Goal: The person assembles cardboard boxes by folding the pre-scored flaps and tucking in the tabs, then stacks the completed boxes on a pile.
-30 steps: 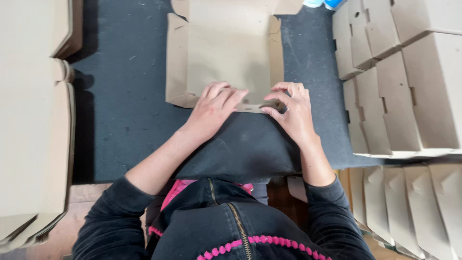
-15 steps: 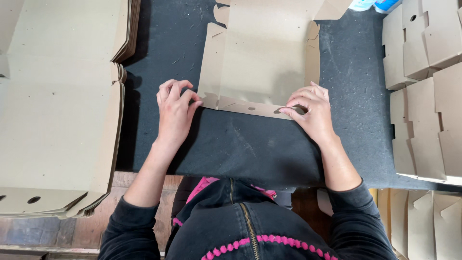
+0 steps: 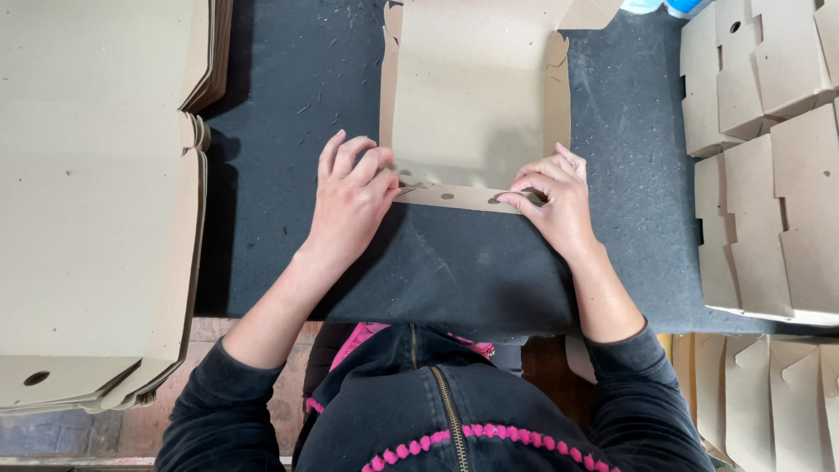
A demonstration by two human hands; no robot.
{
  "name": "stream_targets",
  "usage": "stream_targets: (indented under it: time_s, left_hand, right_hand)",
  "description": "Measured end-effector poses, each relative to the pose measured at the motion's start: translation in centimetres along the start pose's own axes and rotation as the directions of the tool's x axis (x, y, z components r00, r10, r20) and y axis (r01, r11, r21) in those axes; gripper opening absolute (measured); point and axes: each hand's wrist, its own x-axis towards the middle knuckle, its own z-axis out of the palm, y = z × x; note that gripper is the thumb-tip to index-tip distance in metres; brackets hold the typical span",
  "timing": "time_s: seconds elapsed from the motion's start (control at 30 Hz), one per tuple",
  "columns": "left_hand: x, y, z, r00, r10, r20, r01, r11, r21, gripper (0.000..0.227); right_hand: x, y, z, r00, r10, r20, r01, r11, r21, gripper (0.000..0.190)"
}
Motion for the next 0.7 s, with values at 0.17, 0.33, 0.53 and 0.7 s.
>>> stream_targets:
  time_s: [0.17,0.33,0.53,0.7]
  left_hand:
    - [0.3,0.3,2.5,0.998,0.064,-0.007,-0.064,0.997,-0.049,0.016]
    - [0.0,-0.1,0.8,1.0,0.0,0.006,0.0,0.998,-0.059,0.018]
    - [0.0,0.3,0.7,0.999,0.029,-0.024,-0.031,0.993,-0.11,0.019]
    - [1.3,2.6,2.0,0.982,0.189,-0.025,-0.19,0.964,-0.186,0.035]
  right_hand:
    - [0.0,-0.2,-0.1,0.998,-0.053,-0.016,0.053,0.999,0.007,0.024]
    - [0.1,-0.2,-0.4,0.998,-0.055,-0.017,0.055,0.998,0.016,0.023]
    - [-0.1,0.5,-0.1,0.995,-0.072,-0.073,0.073,0.997,0.016,0.022]
    - [-0.3,2.3,-1.3,0.967,0.017,-0.255,0.0,0.998,0.065,0.019]
